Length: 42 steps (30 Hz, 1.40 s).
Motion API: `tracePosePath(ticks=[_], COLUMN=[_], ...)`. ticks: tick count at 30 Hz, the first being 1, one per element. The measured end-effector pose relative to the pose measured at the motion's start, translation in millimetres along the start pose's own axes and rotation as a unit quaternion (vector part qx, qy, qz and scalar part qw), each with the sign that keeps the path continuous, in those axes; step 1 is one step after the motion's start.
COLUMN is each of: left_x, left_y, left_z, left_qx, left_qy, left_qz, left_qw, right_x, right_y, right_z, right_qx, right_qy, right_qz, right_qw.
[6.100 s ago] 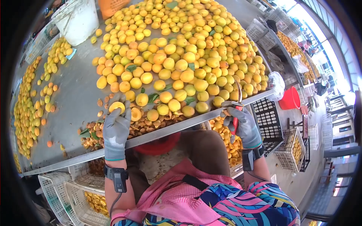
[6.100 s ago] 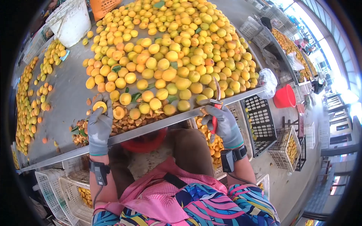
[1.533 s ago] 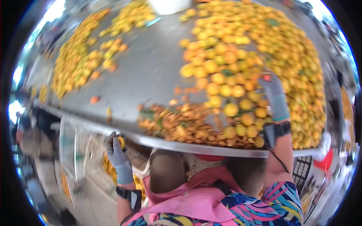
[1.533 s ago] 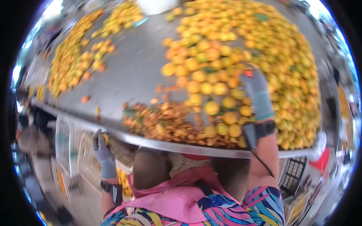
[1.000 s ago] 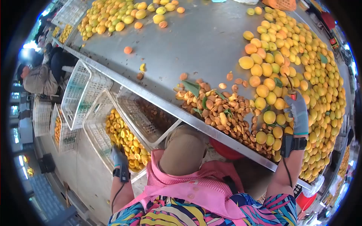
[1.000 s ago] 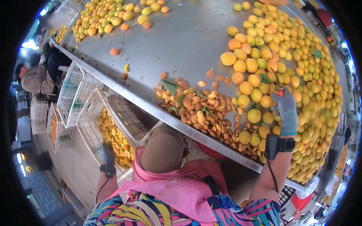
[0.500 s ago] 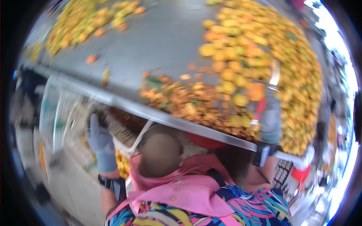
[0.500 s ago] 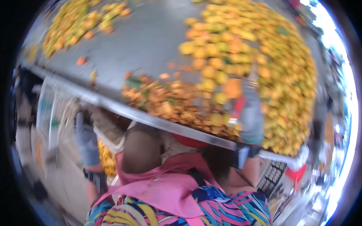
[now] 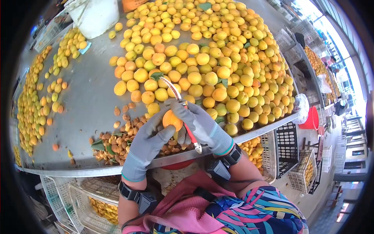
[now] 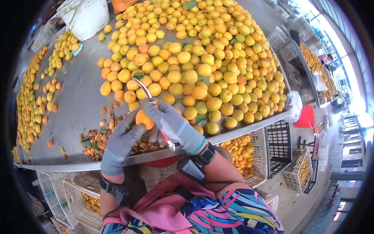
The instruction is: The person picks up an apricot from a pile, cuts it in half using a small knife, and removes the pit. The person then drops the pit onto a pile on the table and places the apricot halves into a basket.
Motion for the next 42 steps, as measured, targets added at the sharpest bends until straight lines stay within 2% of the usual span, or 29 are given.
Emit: tracePosePath(ticks=[3,5,6,7,8,9,11,13,15,17,18,19,20,21,22,23,26,30,33,35,36,37,38,39,40,41,42], left_x=[14,20,22,24,24,21,16,17,18,17,15,13,11,10,8,7,7,3,4,7,4,2,6,10,12,10,10], left_y=[-3,-3,-7,-13,-15,-8,9,4,6,9,7,4,1,-3,-8,-11,-17,-19,-23,-28,-16,-4,-5,-11,-17,-14,-13], left_z=[-10,-22,-23,-23,-24,-29,-41,-34,-34,-39,-41,-43,-43,-42,-37,-31,-23,-23,-30,-30,-45,-57,-47,-38,-35,-36,-33], left_qx=[-0.011,-0.042,-0.038,-0.107,-0.175,-0.175,-0.306,-0.317,-0.327,-0.415,-0.417,-0.249,-0.073,-0.075,0.07,0.213,0.123,0.091,0.064,0.09,0.301,0.497,0.502,0.173,-0.179,-0.172,-0.187], left_qy=[0.01,-0.021,-0.017,-0.026,-0.036,-0.034,-0.03,-0.008,0.018,0.022,0.021,0.021,0.021,0.02,-0.022,-0.063,-0.056,-0.035,-0.077,-0.122,-0.183,-0.235,-0.256,-0.173,-0.06,-0.07,-0.043], left_qz=[-0.011,0.01,0.006,0.076,0.148,0.149,0.113,0.143,0.17,0.082,0.084,0.114,0.14,0.142,0.139,0.133,0.18,0.23,0.227,0.279,0.241,0.199,0.199,0.237,0.234,0.226,0.225], left_qw=[1.0,0.999,0.999,0.991,0.973,0.973,0.945,0.938,0.929,0.906,0.905,0.961,0.987,0.987,0.988,0.966,0.974,0.968,0.969,0.948,0.904,0.811,0.802,0.94,0.954,0.956,0.955], right_x=[5,8,10,10,8,4,2,4,-4,-6,-6,-6,-9,-5,1,3,-2,4,3,8,15,16,16,16,13,11,10], right_y=[12,16,17,17,17,15,14,13,10,8,6,2,-5,-6,-5,-4,-9,-10,-12,-11,-10,-11,-11,-11,-11,-11,-12], right_z=[-3,-1,2,4,6,6,10,15,11,12,14,15,15,20,28,32,27,30,25,31,37,35,35,35,31,29,27], right_qx=[0.037,0.046,0.032,0.017,0.021,0.019,0.01,-0.068,-0.065,-0.065,-0.065,-0.065,-0.088,-0.091,-0.135,-0.178,-0.223,-0.244,-0.262,-0.271,-0.248,-0.244,-0.25,-0.255,-0.252,-0.262,-0.272], right_qy=[0.025,0.031,0.085,0.138,0.137,0.134,0.13,0.197,0.169,0.139,0.173,0.206,0.222,0.222,0.246,0.27,0.277,0.302,0.297,0.322,0.372,0.398,0.372,0.343,0.358,0.326,0.292], right_qz=[-0.01,-0.015,0.016,0.048,0.048,0.052,0.051,0.108,0.091,0.074,0.043,0.011,0.033,0.032,0.054,0.075,0.106,0.115,0.136,0.162,0.168,0.171,0.16,0.149,0.151,0.147,0.143], right_qw=[0.999,0.998,0.996,0.989,0.989,0.989,0.99,0.972,0.979,0.985,0.982,0.976,0.97,0.97,0.958,0.943,0.929,0.914,0.908,0.893,0.879,0.868,0.879,0.892,0.886,0.896,0.906])
Point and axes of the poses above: each hand's wrist, its own x-axis towards the middle knuckle, its own y-axis out of the back of the hand, z = x × y, the point moved 1 cm from there along x, towards the middle knuckle, and after that the axes turned 14 degrees about -y, right-handed, at the moved point
